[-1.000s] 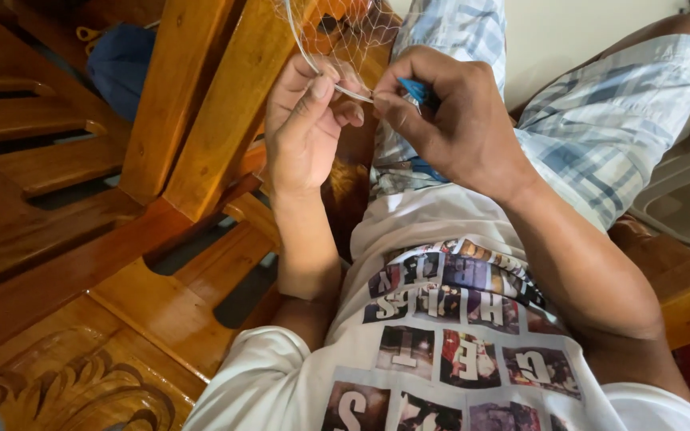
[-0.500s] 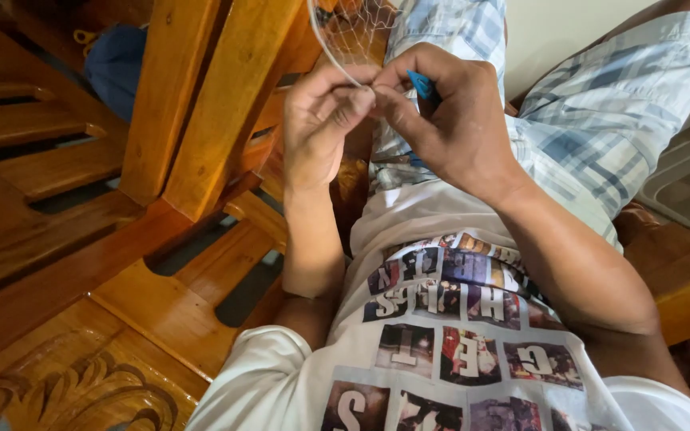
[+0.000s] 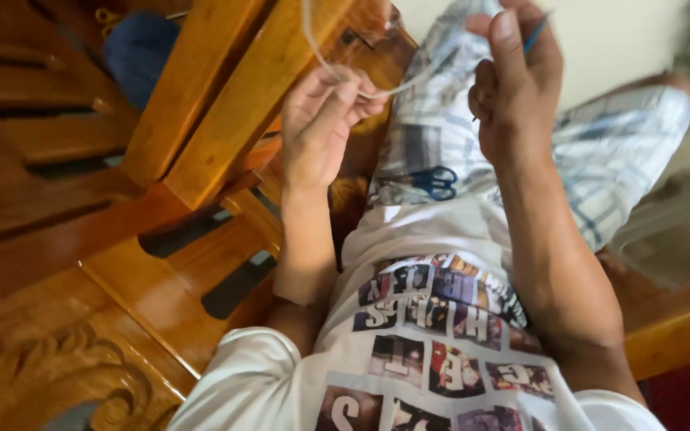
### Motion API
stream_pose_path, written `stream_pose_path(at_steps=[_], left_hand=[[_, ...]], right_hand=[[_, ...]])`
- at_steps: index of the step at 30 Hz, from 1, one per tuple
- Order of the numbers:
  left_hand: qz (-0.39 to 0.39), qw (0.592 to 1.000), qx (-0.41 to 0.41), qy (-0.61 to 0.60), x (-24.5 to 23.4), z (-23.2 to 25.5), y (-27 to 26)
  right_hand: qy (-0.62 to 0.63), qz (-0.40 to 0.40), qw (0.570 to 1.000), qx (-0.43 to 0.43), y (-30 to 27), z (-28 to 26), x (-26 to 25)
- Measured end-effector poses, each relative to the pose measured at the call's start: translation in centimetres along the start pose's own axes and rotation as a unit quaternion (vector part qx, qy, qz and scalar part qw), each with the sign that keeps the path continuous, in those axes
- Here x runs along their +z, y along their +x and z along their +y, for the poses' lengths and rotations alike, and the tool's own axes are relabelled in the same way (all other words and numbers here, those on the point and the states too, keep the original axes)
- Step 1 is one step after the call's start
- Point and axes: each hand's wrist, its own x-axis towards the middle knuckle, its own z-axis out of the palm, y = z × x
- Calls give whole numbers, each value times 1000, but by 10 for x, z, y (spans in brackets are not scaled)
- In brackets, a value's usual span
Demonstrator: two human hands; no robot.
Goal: Repairing or weaving a fine-mesh fishing net using a netting needle and scissors.
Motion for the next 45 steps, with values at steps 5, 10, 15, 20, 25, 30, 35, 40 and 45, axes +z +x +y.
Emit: stream_pose_path(at_steps=[5,10,15,20,25,30,35,40,45], left_hand=[[49,998,-26,44,-9,1,-1],[103,994,-17,40,-11,4,-1],[102,994,-23,27,-10,4,-1],[40,998,15,38,-11,-2,-4],[50,997,10,57,-7,1,-4],[57,996,3,68,-3,6,-5],[44,995,-2,88,0,8,-5],[54,995,-6,80,1,4,-6],[53,994,-4,95,10,8,-7]], right_hand=[[101,-140,968,185,17,-2,7],[102,-165,971,140,-11,2,6],[118,-171,972,106,-33,-1,3],[105,-114,980,122,-38,-4,1],[120,-95,979,138,-42,-3,6],[115,-93,980,133,-40,-5,3],[115,-83,981,130,-38,-5,0],[117,-86,982,124,-38,-8,0],[113,-100,982,114,-39,-9,0]])
